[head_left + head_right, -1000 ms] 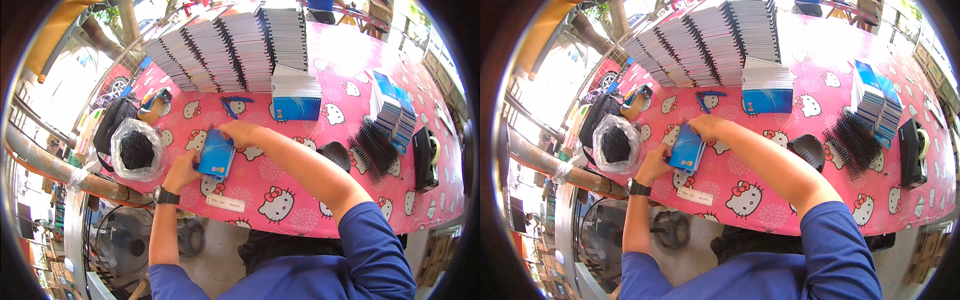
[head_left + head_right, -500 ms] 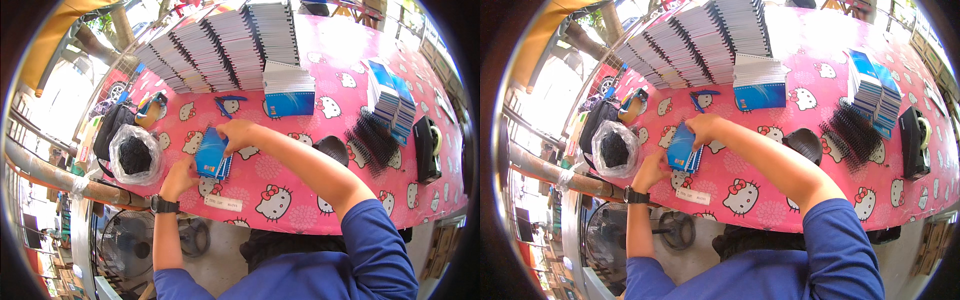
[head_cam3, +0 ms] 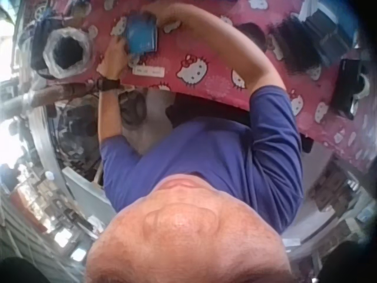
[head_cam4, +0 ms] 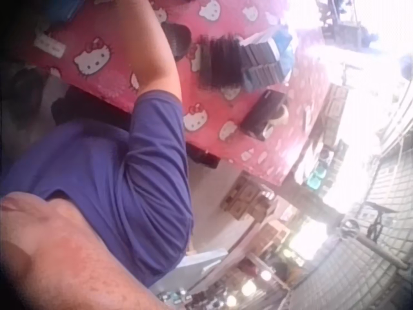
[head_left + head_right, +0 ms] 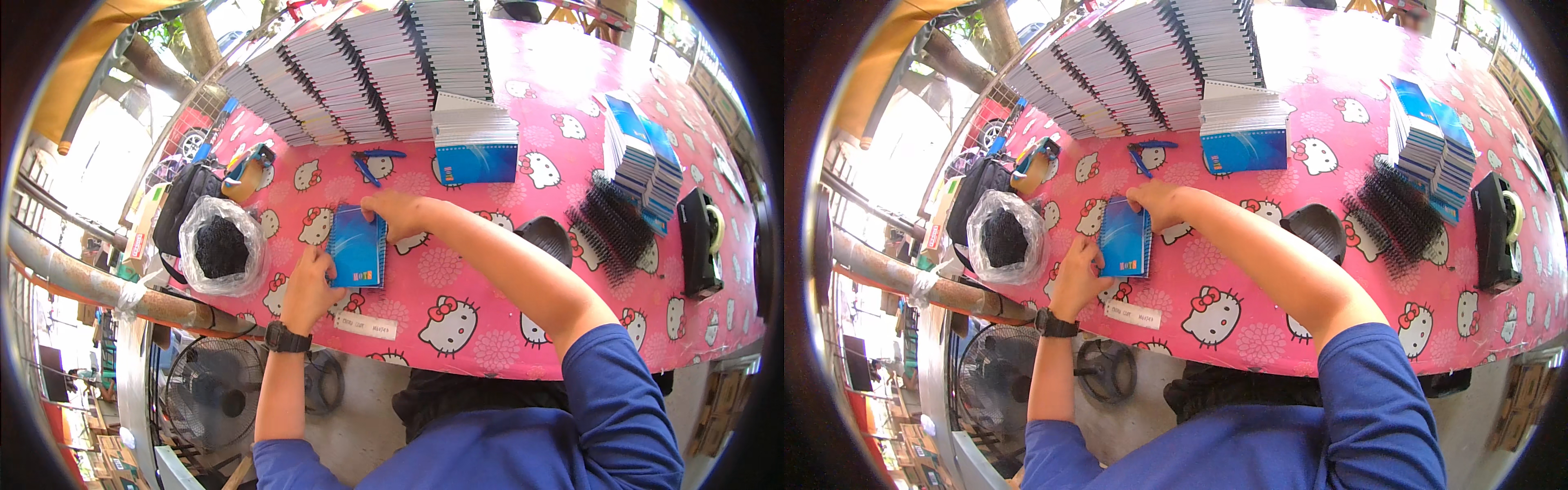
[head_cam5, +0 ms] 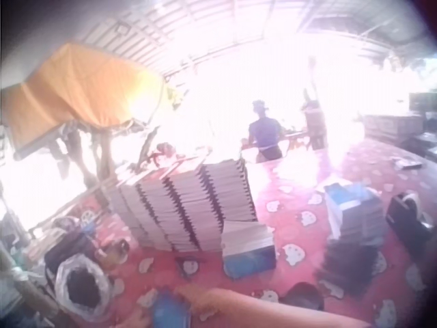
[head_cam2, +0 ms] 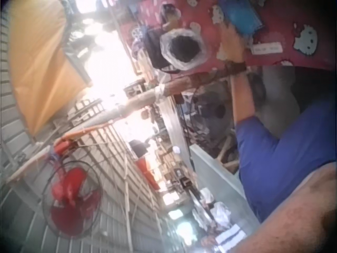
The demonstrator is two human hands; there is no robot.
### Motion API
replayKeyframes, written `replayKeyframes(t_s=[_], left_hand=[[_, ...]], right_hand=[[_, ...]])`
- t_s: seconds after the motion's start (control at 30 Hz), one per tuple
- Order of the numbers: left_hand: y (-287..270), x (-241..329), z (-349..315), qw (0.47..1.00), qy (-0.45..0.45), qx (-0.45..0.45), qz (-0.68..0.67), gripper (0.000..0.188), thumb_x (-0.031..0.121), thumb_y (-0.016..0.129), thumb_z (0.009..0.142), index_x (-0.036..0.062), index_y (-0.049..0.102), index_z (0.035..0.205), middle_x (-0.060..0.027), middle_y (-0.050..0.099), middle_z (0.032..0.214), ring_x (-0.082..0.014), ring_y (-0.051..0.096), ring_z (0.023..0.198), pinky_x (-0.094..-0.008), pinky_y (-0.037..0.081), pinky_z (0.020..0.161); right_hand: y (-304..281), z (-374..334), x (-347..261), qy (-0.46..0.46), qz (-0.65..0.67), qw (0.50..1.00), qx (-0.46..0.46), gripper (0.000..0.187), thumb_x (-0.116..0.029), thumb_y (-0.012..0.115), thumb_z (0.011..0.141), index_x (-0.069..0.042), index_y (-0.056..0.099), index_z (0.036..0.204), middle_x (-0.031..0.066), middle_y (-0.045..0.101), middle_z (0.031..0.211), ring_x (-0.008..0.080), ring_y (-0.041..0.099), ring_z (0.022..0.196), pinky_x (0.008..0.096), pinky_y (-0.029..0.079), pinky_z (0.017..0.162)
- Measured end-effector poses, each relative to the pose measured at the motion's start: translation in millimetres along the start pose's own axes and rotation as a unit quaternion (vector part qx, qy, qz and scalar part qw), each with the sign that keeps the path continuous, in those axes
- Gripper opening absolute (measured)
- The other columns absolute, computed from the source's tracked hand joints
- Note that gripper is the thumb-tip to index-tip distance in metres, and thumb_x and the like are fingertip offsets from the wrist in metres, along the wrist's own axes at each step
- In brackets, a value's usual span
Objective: The person binds blue notebooks by hand, sliding black plastic spiral combs into pre-punched holes in the notebook covers and pages one at a time.
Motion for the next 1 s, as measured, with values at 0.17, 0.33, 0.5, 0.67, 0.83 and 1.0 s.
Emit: replayKeyframes(t_s=[0.17,0.33,0.5,0.67,0.83,1.0], left_hand=[[0,-38,14,0.992,-0.043,0.008,-0.118,0.036,0.003,0.077,0.055,0.0027,0.053,0.082,-0.0129,0.058,0.093,-0.0297,0.06,0.083,-0.0354,0.049,0.071],[-11,-24,17,0.988,-0.085,-0.079,-0.098,0.041,0.004,0.079,0.054,0.0021,0.052,0.084,-0.017,0.06,0.083,-0.0333,0.061,0.081,-0.0373,0.048,0.071],[-3,-15,9,0.999,0.001,-0.035,0.007,0.041,0.004,0.078,0.052,0.0017,0.053,0.084,-0.0186,0.062,0.084,-0.0366,0.062,0.079,-0.0387,0.048,0.069],[-11,-19,11,0.994,-0.034,-0.099,-0.008,0.048,0.004,0.08,0.051,0.002,0.05,0.089,-0.0197,0.061,0.083,-0.039,0.06,0.078,-0.0408,0.047,0.067],[-10,-12,10,0.999,0.012,-0.044,0.014,0.046,0.001,0.079,0.052,0.0027,0.052,0.09,-0.02,0.062,0.079,-0.0394,0.061,0.077,-0.0437,0.047,0.066],[-3,-34,8,0.998,-0.044,-0.021,0.026,0.045,-0.001,0.079,0.052,0.0005,0.052,0.087,-0.0193,0.061,0.078,-0.0376,0.061,0.074,-0.0401,0.047,0.064]], right_hand=[[0,1,-9,-0.006,-0.048,0.998,0.03,0.058,-0.009,0.081,0.054,-0.009,0.051,0.104,0.0122,0.058,0.105,0.0331,0.053,0.103,0.0425,0.044,0.085],[-3,0,-18,0.007,-0.001,1.0,0.008,0.06,-0.006,0.081,0.054,-0.008,0.051,0.105,0.0124,0.058,0.102,0.0329,0.054,0.103,0.0421,0.045,0.084],[5,-2,-25,-0.026,-0.077,0.997,-0.005,0.058,-0.006,0.082,0.055,-0.007,0.051,0.104,0.0122,0.06,0.101,0.0328,0.057,0.1,0.0408,0.046,0.082],[-5,3,-32,0.001,-0.08,0.995,-0.052,0.053,-0.005,0.081,0.056,-0.006,0.053,0.101,0.0118,0.063,0.097,0.0315,0.06,0.096,0.0414,0.047,0.079],[-1,0,-18,-0.042,-0.063,0.997,-0.004,0.044,-0.002,0.078,0.057,-0.006,0.053,0.094,0.0128,0.062,0.087,0.0328,0.06,0.088,0.0426,0.047,0.074],[-19,5,-33,0.026,-0.055,0.994,-0.087,0.039,0.002,0.074,0.06,-0.005,0.054,0.092,0.0137,0.063,0.083,0.0348,0.062,0.084,0.0428,0.047,0.07]])
Point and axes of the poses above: each hand's wrist, its own z-axis towards the middle knuckle, its own y-axis out of the palm, x = y × z, the point moved 1 cm from there along z, towards the middle knuckle
